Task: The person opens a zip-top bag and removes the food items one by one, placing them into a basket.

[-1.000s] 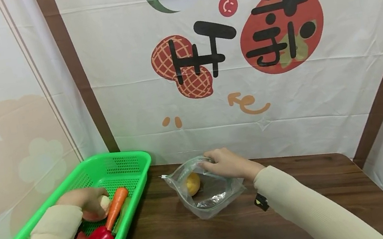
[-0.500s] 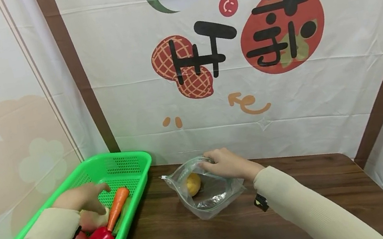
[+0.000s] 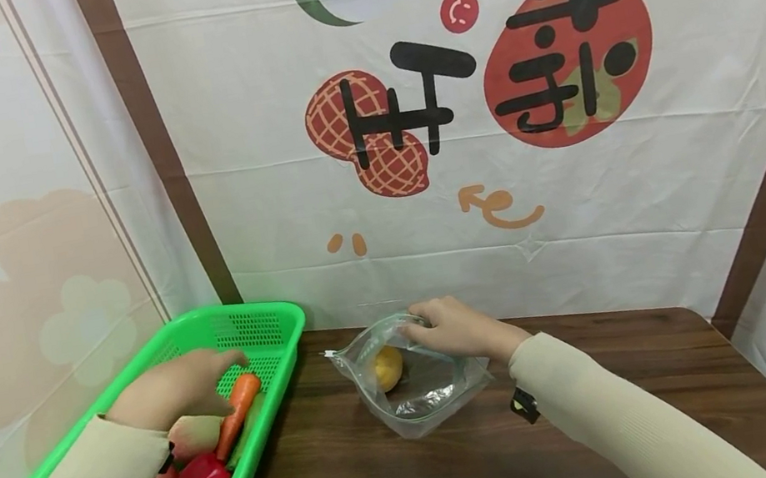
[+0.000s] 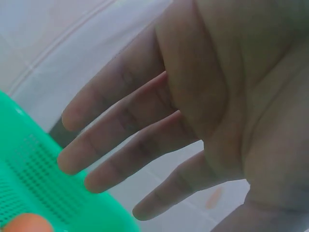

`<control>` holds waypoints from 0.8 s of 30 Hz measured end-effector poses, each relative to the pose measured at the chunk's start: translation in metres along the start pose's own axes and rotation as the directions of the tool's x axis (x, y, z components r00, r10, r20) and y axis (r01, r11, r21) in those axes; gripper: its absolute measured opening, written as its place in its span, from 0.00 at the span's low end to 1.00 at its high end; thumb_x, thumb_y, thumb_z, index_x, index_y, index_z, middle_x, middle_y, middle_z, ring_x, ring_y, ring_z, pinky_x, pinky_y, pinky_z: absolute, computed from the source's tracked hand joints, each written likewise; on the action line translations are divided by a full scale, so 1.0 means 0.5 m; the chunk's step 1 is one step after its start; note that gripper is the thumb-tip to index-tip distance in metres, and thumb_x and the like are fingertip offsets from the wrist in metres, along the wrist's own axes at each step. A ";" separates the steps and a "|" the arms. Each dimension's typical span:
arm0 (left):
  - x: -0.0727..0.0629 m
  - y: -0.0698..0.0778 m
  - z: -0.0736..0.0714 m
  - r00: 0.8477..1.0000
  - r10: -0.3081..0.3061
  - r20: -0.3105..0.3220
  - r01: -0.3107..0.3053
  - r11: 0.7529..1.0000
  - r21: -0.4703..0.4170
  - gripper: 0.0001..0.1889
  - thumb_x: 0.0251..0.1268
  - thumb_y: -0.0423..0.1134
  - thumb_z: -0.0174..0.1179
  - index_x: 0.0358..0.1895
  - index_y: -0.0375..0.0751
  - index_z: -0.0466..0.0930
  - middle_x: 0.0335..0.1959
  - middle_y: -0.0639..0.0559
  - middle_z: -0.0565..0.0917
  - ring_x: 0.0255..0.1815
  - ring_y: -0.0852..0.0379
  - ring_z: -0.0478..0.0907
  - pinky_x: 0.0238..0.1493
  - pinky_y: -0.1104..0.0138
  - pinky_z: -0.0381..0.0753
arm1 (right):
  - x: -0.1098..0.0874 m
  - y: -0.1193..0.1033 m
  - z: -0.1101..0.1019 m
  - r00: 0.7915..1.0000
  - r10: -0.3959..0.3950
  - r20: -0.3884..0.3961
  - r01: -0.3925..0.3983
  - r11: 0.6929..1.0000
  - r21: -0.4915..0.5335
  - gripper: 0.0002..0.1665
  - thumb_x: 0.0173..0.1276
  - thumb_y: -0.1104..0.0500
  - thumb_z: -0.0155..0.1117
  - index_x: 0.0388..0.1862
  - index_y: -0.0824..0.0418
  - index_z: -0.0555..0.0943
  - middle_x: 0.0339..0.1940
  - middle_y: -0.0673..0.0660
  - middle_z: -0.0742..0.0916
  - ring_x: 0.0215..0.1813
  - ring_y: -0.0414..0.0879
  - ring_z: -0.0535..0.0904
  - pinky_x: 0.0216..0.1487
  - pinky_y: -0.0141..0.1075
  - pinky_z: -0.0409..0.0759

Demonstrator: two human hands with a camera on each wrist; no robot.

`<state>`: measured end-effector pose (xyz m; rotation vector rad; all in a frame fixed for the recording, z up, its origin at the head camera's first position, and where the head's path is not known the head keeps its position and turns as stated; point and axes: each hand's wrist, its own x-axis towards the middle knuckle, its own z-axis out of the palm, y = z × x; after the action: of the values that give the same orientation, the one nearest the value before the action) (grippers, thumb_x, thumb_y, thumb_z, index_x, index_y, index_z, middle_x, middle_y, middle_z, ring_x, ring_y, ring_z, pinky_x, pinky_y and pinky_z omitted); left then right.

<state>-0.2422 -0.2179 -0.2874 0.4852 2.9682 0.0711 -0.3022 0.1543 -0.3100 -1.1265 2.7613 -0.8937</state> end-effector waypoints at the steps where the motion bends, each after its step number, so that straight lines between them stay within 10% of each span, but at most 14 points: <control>1: -0.001 0.009 -0.004 1.000 0.006 -0.004 -0.006 1.000 0.005 0.25 0.51 0.29 0.70 0.56 0.41 0.78 0.45 0.46 0.82 0.47 0.46 0.78 0.38 0.56 0.80 | 0.000 -0.001 0.000 1.000 0.000 0.000 0.000 1.000 0.001 0.17 0.79 0.49 0.54 0.29 0.53 0.72 0.20 0.46 0.70 0.23 0.37 0.62 0.32 0.36 0.69; 7: -0.009 0.079 -0.013 0.993 0.091 -0.078 -0.081 0.989 0.121 0.21 0.58 0.39 0.72 0.55 0.46 0.78 0.41 0.50 0.81 0.41 0.52 0.79 0.35 0.58 0.80 | 0.001 -0.001 0.001 1.000 -0.006 0.003 0.006 1.000 0.003 0.16 0.79 0.50 0.54 0.29 0.53 0.73 0.19 0.46 0.69 0.22 0.37 0.62 0.31 0.36 0.69; 12: -0.025 0.151 -0.026 0.955 0.246 -0.168 -0.205 0.952 0.226 0.19 0.60 0.41 0.71 0.53 0.45 0.78 0.35 0.53 0.78 0.33 0.55 0.78 0.29 0.61 0.78 | 0.002 -0.002 0.002 1.000 -0.019 0.003 0.019 1.000 0.001 0.14 0.79 0.50 0.54 0.33 0.52 0.76 0.20 0.45 0.71 0.22 0.36 0.63 0.32 0.35 0.70; 17: -0.030 0.202 -0.024 0.857 0.435 -0.277 -0.342 0.881 0.325 0.17 0.57 0.41 0.73 0.47 0.44 0.78 0.29 0.55 0.76 0.28 0.55 0.76 0.26 0.63 0.76 | 0.002 -0.003 0.002 1.000 -0.021 0.008 0.021 1.000 0.008 0.12 0.79 0.51 0.54 0.35 0.52 0.77 0.20 0.45 0.72 0.22 0.36 0.64 0.31 0.35 0.71; 24: -0.019 0.253 -0.005 0.682 0.618 -0.391 -0.448 0.775 0.445 0.11 0.52 0.36 0.70 0.37 0.46 0.78 0.25 0.57 0.75 0.22 0.58 0.73 0.21 0.69 0.70 | 0.004 -0.009 0.003 1.000 -0.026 0.003 0.026 1.000 0.008 0.12 0.79 0.51 0.55 0.33 0.52 0.77 0.19 0.45 0.71 0.21 0.37 0.62 0.29 0.34 0.69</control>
<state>-0.1938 -0.1014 -0.2754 1.6391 3.2149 -0.2683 -0.3006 0.1497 -0.3088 -1.1642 2.7443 -0.9046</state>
